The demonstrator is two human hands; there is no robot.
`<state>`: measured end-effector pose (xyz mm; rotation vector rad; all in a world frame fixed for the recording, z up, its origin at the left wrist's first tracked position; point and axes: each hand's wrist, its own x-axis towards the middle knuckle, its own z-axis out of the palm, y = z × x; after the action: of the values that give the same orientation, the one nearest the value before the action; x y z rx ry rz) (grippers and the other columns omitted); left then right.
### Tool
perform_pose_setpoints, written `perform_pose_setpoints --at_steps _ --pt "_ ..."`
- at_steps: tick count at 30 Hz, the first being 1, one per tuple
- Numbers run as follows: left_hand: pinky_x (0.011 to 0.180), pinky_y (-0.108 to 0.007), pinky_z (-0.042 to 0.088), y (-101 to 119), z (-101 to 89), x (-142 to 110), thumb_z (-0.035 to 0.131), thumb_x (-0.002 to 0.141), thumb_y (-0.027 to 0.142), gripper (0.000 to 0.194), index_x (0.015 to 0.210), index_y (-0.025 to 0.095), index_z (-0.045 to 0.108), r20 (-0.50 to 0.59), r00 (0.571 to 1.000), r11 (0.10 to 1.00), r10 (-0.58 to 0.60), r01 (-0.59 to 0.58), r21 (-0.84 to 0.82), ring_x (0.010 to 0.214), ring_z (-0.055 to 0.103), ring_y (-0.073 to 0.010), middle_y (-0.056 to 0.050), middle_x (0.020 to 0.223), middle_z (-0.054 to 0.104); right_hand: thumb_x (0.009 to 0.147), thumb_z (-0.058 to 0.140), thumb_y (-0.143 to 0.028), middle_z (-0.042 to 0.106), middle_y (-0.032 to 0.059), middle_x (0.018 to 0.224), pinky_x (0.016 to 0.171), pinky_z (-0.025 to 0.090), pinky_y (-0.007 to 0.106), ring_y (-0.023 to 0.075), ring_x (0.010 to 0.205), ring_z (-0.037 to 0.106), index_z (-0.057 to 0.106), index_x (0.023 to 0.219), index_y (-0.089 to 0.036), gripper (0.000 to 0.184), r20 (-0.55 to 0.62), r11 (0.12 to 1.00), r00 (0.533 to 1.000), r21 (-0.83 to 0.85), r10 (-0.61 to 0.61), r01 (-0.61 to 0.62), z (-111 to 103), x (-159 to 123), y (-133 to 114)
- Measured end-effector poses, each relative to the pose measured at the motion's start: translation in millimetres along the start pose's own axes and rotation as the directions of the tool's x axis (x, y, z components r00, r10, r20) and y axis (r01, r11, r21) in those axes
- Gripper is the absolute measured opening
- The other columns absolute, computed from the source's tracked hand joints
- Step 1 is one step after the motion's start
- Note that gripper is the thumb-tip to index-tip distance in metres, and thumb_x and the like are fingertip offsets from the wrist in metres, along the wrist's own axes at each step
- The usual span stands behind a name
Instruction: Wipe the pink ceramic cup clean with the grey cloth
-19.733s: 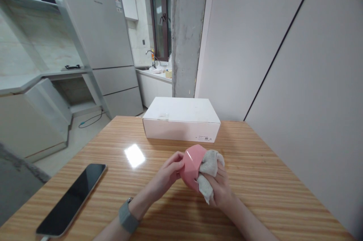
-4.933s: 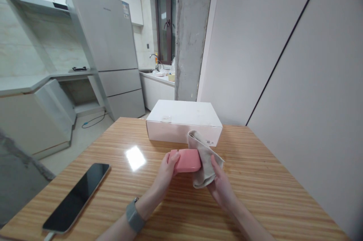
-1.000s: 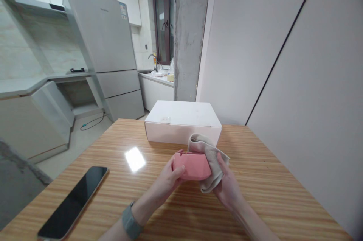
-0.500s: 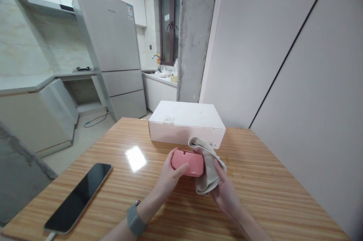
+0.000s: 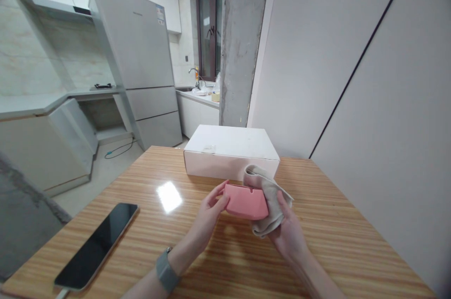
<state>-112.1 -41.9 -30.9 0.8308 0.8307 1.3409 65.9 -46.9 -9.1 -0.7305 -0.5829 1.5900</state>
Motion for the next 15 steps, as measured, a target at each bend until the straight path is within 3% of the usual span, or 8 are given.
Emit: perform_pose_setpoints --at_steps 3,7,10,15 --pt "0.095 -0.035 0.040 -1 3.3 -3 0.073 0.071 0.045 0.059 0.122 0.016 0.060 0.088 0.996 0.999 0.004 0.000 -0.046 0.109 0.057 -0.0258 -0.012 0.116 0.066 0.067 0.070 -0.059 0.076 0.0057 0.092 0.084 0.052 0.038 0.0295 0.099 0.066 0.074 0.093 -0.020 0.046 0.010 0.999 0.999 -0.001 0.053 -0.053 6 -4 1" --pt "0.090 -0.038 0.043 -1 5.1 -5 0.069 0.070 0.055 0.063 0.116 0.013 0.060 0.197 0.978 0.989 -0.074 0.097 -0.109 0.105 0.058 -0.0288 -0.015 0.116 0.065 0.071 0.069 -0.057 0.075 0.0052 0.097 0.091 0.048 0.039 0.0290 0.107 0.062 0.073 0.098 -0.020 0.046 0.064 0.997 0.995 0.010 0.077 -0.077 10 -7 7" --pt "0.085 -0.036 0.046 -2 3.7 -3 0.069 0.070 0.053 0.062 0.115 0.012 0.058 0.134 0.988 0.995 -0.075 0.084 -0.059 0.099 0.061 -0.0271 -0.016 0.111 0.066 0.073 0.067 -0.056 0.074 0.0043 0.103 0.092 0.047 0.038 0.0283 0.111 0.060 0.072 0.101 -0.021 0.045 0.087 0.995 0.992 0.026 0.090 -0.092 10 -6 10" --pt "0.085 -0.036 0.047 -3 2.0 1 0.072 0.067 0.045 0.058 0.114 0.014 0.056 -0.043 0.996 0.984 0.080 -0.072 0.162 0.100 0.061 -0.0271 -0.014 0.112 0.065 0.069 0.072 -0.053 0.074 0.0013 0.103 0.089 0.049 0.037 0.0293 0.113 0.058 0.074 0.095 -0.026 0.038 0.055 0.996 0.995 0.022 0.082 -0.083 5 -7 16"
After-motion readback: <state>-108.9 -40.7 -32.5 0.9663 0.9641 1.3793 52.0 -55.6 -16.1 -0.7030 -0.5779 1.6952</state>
